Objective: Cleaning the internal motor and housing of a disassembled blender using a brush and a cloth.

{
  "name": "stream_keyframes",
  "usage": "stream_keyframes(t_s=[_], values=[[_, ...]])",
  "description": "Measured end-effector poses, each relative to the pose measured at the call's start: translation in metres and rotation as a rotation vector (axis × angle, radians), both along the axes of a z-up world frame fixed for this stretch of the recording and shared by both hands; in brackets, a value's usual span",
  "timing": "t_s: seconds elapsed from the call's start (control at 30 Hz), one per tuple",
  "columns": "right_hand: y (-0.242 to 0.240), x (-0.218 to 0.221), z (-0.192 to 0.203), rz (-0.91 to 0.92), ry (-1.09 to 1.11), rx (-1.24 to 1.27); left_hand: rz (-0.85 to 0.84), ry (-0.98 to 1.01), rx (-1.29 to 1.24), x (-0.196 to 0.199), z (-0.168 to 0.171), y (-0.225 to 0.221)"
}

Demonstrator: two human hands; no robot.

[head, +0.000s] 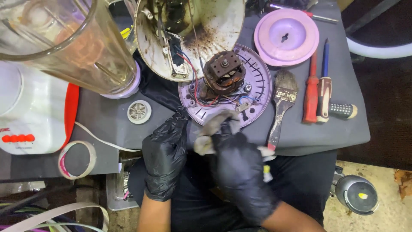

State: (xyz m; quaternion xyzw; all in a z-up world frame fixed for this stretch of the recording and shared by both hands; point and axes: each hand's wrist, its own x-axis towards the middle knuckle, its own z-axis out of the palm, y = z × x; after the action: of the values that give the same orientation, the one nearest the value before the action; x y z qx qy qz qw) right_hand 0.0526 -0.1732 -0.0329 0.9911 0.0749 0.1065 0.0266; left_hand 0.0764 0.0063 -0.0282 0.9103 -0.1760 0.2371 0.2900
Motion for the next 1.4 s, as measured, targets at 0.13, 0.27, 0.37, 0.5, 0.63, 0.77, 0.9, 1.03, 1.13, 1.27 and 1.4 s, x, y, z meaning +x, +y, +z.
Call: stream_keyframes(t_s=[0.13, 0.27, 0.37, 0.5, 0.63, 0.77, 0.9, 1.03, 1.13, 1.27, 1.4], values=[[0.009, 0.000, -0.003, 0.069, 0.150, 0.209, 0.014, 0.001, -0.008, -0.004, -0.002, -0.002], [-0.018, 0.000, 0.034, 0.230, -0.081, 0.425, 0.026, 0.056, -0.017, -0.004, -0.001, 0.001], [-0.014, 0.003, 0.024, 0.041, 0.260, 0.323, 0.023, 0.020, -0.014, -0.004, -0.003, 0.001], [-0.004, 0.012, 0.009, 0.039, 0.300, 0.540, 0.020, 0.021, -0.018, -0.004, -0.002, -0.001], [-0.017, 0.012, 0.010, 0.132, 0.226, 0.513, 0.033, 0.022, 0.005, -0.004, -0.002, 0.000], [-0.036, 0.006, 0.030, 0.095, 0.233, 0.528, 0.012, 0.013, -0.006, -0.005, 0.008, -0.005], [-0.018, 0.020, 0.027, 0.028, 0.529, 0.405, 0.046, 0.007, 0.020, -0.004, 0.000, -0.001], [0.004, 0.023, 0.023, 0.181, 0.331, 0.532, 0.044, 0.012, 0.021, -0.003, -0.003, -0.002], [-0.010, 0.020, 0.028, 0.128, 0.350, 0.550, 0.037, 0.016, 0.041, -0.003, -0.001, -0.003], [-0.028, 0.027, 0.052, 0.019, 0.537, 0.496, 0.046, -0.014, 0.008, -0.003, 0.003, -0.005], [0.000, 0.037, 0.061, 0.071, 0.537, 0.517, 0.103, -0.150, 0.002, 0.006, 0.011, -0.014]])
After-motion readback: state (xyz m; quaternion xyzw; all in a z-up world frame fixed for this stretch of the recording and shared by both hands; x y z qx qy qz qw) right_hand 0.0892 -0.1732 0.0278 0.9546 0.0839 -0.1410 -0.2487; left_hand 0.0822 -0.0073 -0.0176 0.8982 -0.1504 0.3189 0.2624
